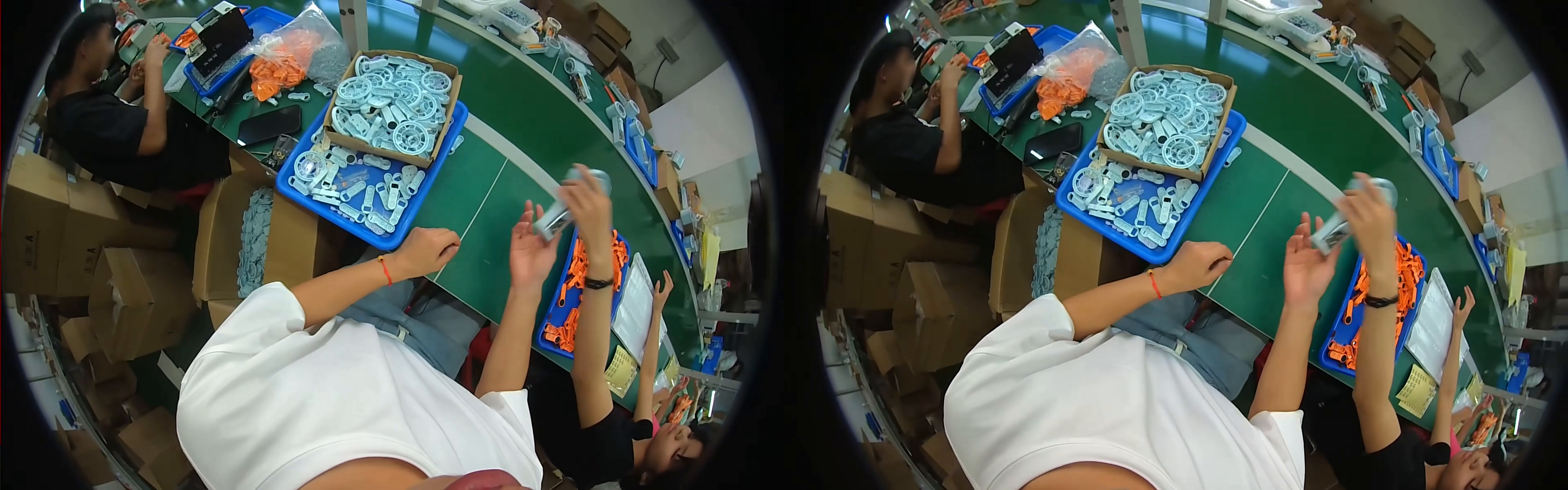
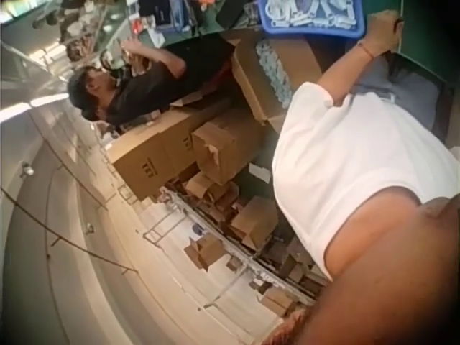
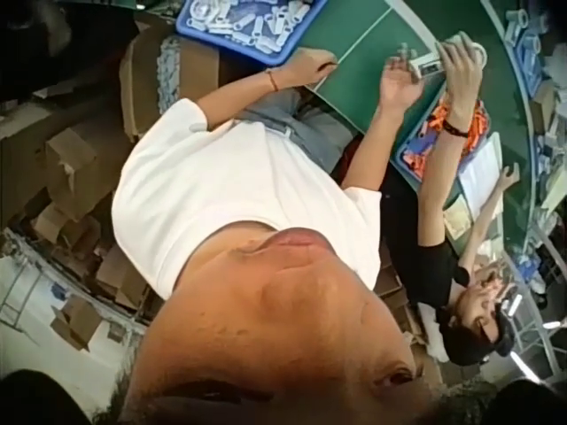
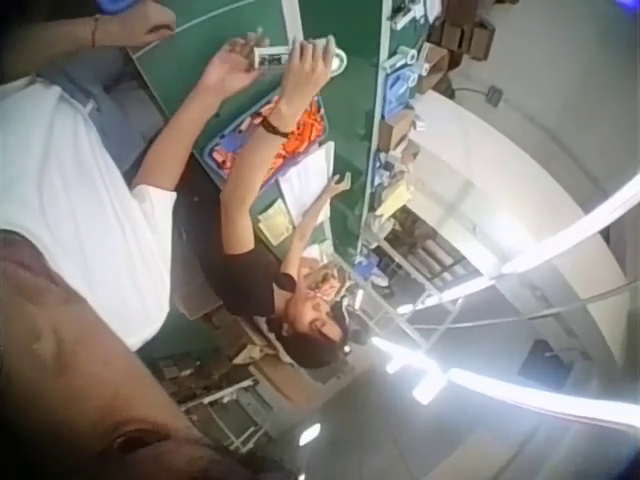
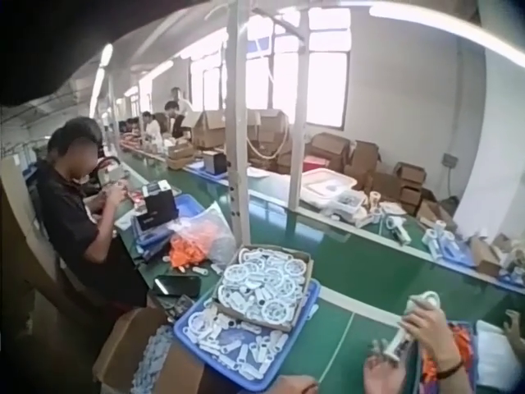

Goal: Assembling various plastic parts for toys or small appliances on a manufacturing production line.

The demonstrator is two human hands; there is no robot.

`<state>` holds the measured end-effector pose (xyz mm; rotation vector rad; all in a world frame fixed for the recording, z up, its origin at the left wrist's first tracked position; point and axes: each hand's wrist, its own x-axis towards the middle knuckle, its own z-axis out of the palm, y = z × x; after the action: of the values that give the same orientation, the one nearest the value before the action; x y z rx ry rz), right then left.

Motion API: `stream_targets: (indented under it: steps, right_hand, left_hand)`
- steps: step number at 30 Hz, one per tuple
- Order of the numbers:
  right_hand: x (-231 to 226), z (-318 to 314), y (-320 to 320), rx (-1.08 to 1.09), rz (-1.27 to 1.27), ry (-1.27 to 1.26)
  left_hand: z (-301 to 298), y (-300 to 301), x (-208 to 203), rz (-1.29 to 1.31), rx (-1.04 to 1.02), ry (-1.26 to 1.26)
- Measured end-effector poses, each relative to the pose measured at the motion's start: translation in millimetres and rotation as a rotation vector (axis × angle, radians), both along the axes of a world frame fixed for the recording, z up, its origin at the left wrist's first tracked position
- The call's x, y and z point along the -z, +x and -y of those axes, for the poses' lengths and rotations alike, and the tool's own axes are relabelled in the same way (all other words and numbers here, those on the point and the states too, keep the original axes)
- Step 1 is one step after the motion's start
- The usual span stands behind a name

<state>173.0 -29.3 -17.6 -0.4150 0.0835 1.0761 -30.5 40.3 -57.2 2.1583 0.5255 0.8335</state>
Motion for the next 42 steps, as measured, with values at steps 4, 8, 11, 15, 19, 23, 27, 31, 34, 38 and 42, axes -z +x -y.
stream_targets:
  steps: [4,8,11,15,19,23,27,31,34,38,42]
  right_hand:
    - [29.3,18.0,1.7,0.168,1.146,-0.727]
    - [39.8,30.3,-17.4,0.181,2.046,-0.697]
    - [37.9,22.0,-15.9,0.19,1.986,-0.765]
    - [36.5,25.4,-18.3,0.207,1.983,-0.763]
    - [34.7,27.5,-18.5,0.229,1.962,-0.756]
    - [36.8,29.5,-19.8,0.24,1.954,-0.735]
    - [39.2,28.4,-19.4,0.243,1.916,-0.722]
    - [41.4,27.3,-17.2,0.221,1.905,-0.723]
    - [40.0,31.1,-6.8,0.248,1.933,-0.773]
    - [31.9,21.0,-16.3,0.292,1.942,-0.667]
    - [48.3,26.6,-20.7,0.293,1.929,-0.703]
  left_hand:
    - [-4.0,8.6,-2.4,0.028,-0.005,0.003]
    - [-4.1,2.4,-2.2,0.026,-0.007,-0.047]
    - [-3.2,4.3,-2.5,-0.006,0.002,0.001]
    - [-2.7,4.0,-1.5,-0.033,0.016,0.039]
    - [-0.1,4.0,-4.5,-0.028,0.033,0.056]
    - [1.6,3.2,-0.8,-0.047,0.013,0.079]
    - [4.4,-9.0,-37.1,-0.016,0.133,-0.378]
    - [-16.0,-37.1,-179.6,0.374,0.057,0.149]
    - [-40.0,-60.8,-256.1,0.541,0.106,0.471]
    - [-156.5,-175.9,-260.0,0.53,0.094,0.477]
    - [-179.1,-197.5,-258.9,0.65,0.204,0.566]
